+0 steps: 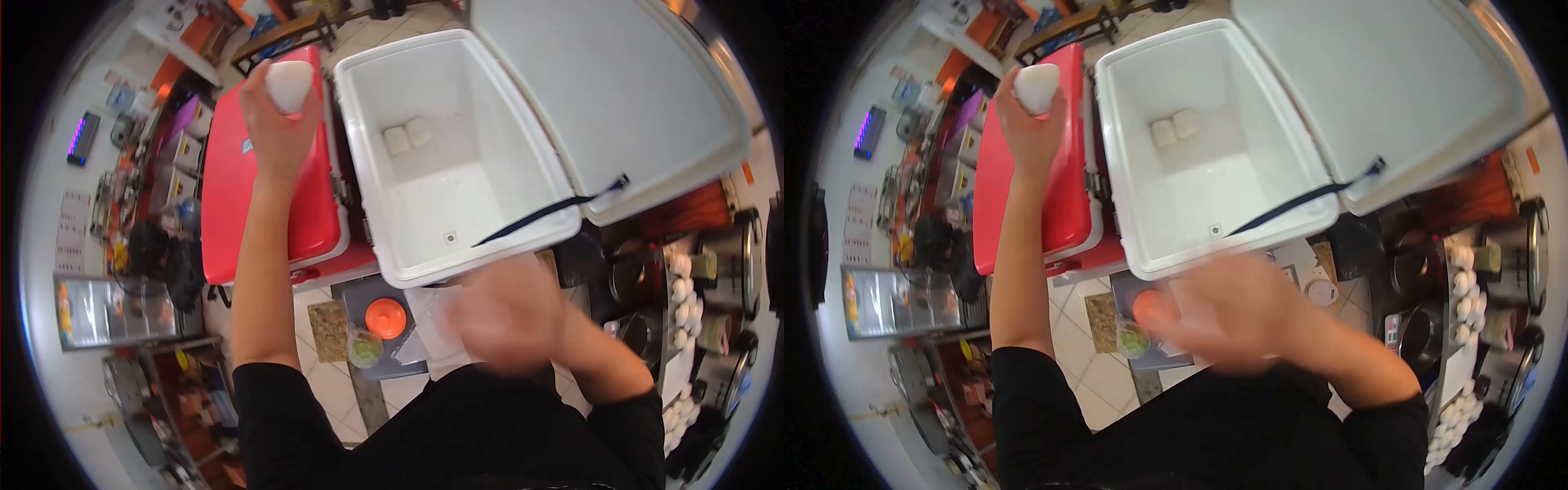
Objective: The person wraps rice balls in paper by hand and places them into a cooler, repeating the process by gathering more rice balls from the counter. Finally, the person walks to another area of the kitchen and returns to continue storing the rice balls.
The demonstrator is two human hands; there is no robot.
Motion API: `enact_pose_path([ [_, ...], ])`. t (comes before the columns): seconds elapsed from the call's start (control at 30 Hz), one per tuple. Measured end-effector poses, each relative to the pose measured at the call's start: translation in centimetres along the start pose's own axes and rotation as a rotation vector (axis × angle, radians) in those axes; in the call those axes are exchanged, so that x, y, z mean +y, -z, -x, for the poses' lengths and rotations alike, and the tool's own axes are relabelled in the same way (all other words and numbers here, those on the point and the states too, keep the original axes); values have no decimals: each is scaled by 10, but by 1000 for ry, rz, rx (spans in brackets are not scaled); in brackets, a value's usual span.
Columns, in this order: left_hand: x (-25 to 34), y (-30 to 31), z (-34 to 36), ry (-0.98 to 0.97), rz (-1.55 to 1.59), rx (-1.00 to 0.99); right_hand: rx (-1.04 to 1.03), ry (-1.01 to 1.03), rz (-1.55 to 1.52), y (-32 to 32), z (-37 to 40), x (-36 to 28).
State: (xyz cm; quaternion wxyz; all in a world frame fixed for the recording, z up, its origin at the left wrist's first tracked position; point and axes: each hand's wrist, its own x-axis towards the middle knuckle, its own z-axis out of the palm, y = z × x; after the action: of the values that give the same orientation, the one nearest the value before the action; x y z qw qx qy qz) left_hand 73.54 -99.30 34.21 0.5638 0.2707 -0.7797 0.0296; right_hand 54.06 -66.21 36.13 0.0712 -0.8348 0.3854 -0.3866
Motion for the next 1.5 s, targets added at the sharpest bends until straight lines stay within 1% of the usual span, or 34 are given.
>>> enact_pose_path([
  [0.03,24,-10,-8,-74,31,-98,190,168,68,9,38,-23],
  [0.07,55,-21,-16,-89,-11,-218,234,81,76,7,84,-34],
  [0.1,78,-41,-19,7,-25,-356,233,-149,-35,8,128,-43],
  [0.13,96,-65,-25,101,-42,-490,243,-475,117,5,176,-60],
  [0.2,105,-134,-20,129,-352,-925,257,-989,228,7,247,-83],
  [0.27,93,-201,8,272,-376,-1268,279,-1323,277,2,316,-114],
  [0.33,65,-270,45,391,-250,-1758,315,-1553,413,-11,369,-155],
  [0.37,43,-296,82,408,-190,-1696,383,-1658,447,-23,395,-181],
  [0.4,32,-316,102,537,-169,-1620,458,-1766,485,-41,424,-213],
  [0.43,22,-336,122,660,-143,-1534,468,-1843,631,-67,459,-251],
  [0.47,21,-346,133,901,-160,-1425,601,-2061,530,-86,469,-289],
  [0.5,15,-354,145,748,-196,-1352,675,-2134,560,-115,488,-329],
  [0.53,18,-362,153,672,-203,-1321,735,-2387,389,-134,497,-366],
  [0.57,21,-370,161,596,-214,-1288,762,-2505,323,-154,508,-400],
  [0.63,28,-364,176,726,-177,-1244,779,-2668,193,-187,510,-443],
  [0.73,27,-346,179,935,-137,-1129,779,-2772,54,-211,508,-466],
  [0.77,15,-351,183,945,-133,-1115,782,-2780,31,-213,511,-467],
  [0.83,-18,-369,199,815,-231,-1185,791,-2783,1,-214,515,-461],
  [0.87,-24,-377,202,823,-227,-1170,791,-2778,-4,-212,519,-455],
  [0.93,-25,-381,205,627,-464,-1165,790,-2757,1,-205,528,-447],
  [0.97,-28,-383,204,633,-460,-1165,794,-2741,11,-201,534,-443],
  [1.03,-18,-376,177,739,-331,-1436,826,-2691,55,-193,544,-432],
  [1.07,-17,-377,178,735,-321,-1432,846,-2663,77,-187,549,-426],
  [1.13,-33,-372,201,514,-323,-1060,892,-2565,135,-176,561,-413],
  [1.2,-102,-410,222,197,-440,-1251,1000,-2371,210,-159,582,-392],
  [1.23,-86,-387,194,358,-396,-1248,1031,-2296,222,-153,588,-387],
  [1.27,-54,-353,153,523,-358,-1252,818,-2225,272,-128,560,-364],
  [1.3,-36,-329,136,581,-405,-1229,837,-2215,241,-108,524,-334],
  [1.33,-25,-315,133,636,-451,-1199,861,-2200,216,-97,500,-319],
  [1.37,-19,-307,140,636,-462,-1216,849,-2217,204,-98,498,-322],
  [1.43,-10,-296,135,476,-613,-1484,829,-2246,168,-110,504,-310],
  [1.47,-16,-293,142,456,-623,-1473,853,-2240,152,-121,509,-310],
  [1.5,-25,-293,167,356,-629,-1354,830,-2254,121,-131,511,-319],
])
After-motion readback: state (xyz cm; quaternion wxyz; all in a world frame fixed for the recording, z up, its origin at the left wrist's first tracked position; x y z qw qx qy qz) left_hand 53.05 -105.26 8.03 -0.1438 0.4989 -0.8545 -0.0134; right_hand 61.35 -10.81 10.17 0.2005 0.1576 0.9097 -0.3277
